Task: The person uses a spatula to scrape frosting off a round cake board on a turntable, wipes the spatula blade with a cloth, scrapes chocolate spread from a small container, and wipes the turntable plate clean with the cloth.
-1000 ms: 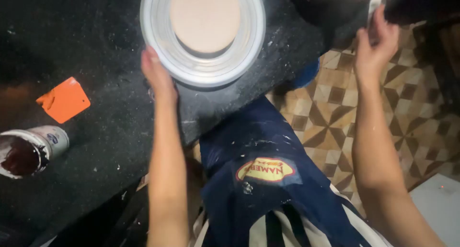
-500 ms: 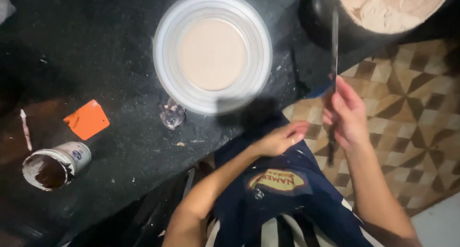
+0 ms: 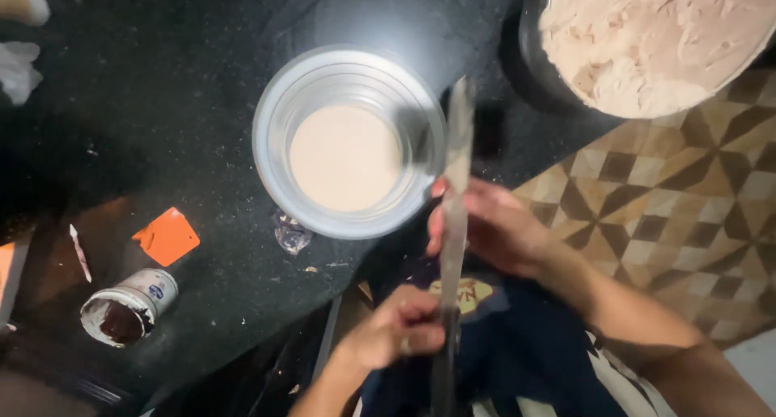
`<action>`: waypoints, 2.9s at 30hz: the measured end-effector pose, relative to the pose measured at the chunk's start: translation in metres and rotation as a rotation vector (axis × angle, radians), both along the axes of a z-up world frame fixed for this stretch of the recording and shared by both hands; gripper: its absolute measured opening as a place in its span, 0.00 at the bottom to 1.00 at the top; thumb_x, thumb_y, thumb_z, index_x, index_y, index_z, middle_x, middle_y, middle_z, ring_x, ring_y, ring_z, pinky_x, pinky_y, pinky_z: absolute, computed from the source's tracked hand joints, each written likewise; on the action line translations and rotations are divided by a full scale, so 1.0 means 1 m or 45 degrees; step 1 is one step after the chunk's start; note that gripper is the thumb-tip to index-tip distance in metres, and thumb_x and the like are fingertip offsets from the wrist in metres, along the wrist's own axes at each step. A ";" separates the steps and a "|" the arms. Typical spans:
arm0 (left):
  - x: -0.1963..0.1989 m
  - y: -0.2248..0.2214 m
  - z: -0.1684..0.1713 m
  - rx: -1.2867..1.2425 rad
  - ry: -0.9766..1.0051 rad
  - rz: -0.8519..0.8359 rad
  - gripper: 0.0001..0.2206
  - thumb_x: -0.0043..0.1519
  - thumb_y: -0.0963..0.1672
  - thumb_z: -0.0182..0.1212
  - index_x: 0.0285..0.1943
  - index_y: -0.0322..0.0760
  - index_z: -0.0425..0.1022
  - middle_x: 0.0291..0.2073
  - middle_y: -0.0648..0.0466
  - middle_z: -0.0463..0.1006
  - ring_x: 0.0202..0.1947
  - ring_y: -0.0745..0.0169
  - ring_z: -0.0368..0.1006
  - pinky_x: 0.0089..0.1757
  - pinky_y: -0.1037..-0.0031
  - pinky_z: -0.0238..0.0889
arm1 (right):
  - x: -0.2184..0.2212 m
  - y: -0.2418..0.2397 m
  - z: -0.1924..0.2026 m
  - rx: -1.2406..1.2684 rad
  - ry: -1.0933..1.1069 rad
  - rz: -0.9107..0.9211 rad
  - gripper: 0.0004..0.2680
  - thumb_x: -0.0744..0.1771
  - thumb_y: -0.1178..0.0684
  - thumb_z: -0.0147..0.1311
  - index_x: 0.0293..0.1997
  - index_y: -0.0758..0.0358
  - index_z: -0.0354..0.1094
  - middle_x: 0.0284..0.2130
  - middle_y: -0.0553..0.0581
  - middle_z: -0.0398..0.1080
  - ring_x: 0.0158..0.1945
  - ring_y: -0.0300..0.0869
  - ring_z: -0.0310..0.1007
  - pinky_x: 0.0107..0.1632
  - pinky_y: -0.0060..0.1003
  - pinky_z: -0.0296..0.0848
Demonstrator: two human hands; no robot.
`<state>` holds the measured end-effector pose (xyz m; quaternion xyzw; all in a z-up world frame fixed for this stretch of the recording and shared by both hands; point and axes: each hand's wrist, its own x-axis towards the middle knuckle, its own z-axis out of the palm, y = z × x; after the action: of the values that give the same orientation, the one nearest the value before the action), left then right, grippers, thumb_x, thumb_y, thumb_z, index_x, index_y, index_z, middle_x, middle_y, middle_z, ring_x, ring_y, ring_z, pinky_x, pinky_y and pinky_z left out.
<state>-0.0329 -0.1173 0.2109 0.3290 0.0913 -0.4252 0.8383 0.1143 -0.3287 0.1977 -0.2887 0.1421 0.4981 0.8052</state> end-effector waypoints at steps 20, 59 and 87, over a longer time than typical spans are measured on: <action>0.082 0.041 0.030 -0.138 -0.162 -0.033 0.23 0.67 0.56 0.63 0.50 0.31 0.80 0.46 0.50 0.80 0.49 0.56 0.75 0.52 0.69 0.66 | 0.007 0.037 -0.006 0.349 0.522 0.166 0.20 0.71 0.42 0.55 0.65 0.63 0.56 0.50 0.67 0.72 0.54 0.55 0.77 0.54 0.46 0.78; 0.062 0.032 0.022 -0.044 -0.126 -0.004 0.28 0.61 0.60 0.61 0.45 0.30 0.82 0.39 0.49 0.83 0.46 0.54 0.75 0.52 0.66 0.63 | -0.008 0.038 -0.010 0.298 0.589 0.192 0.16 0.72 0.49 0.51 0.65 0.65 0.56 0.51 0.63 0.71 0.58 0.49 0.74 0.59 0.45 0.76; 0.032 0.026 0.019 -0.098 -0.072 0.158 0.25 0.61 0.57 0.66 0.47 0.29 0.83 0.41 0.47 0.83 0.47 0.51 0.77 0.48 0.67 0.65 | -0.028 0.038 -0.012 0.321 0.591 0.174 0.18 0.70 0.47 0.58 0.63 0.64 0.58 0.49 0.63 0.73 0.56 0.49 0.75 0.58 0.45 0.77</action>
<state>-0.0005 -0.0912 0.2297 0.3022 0.0713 -0.3660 0.8773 0.0865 -0.2907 0.1857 -0.0730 0.2399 0.6178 0.7452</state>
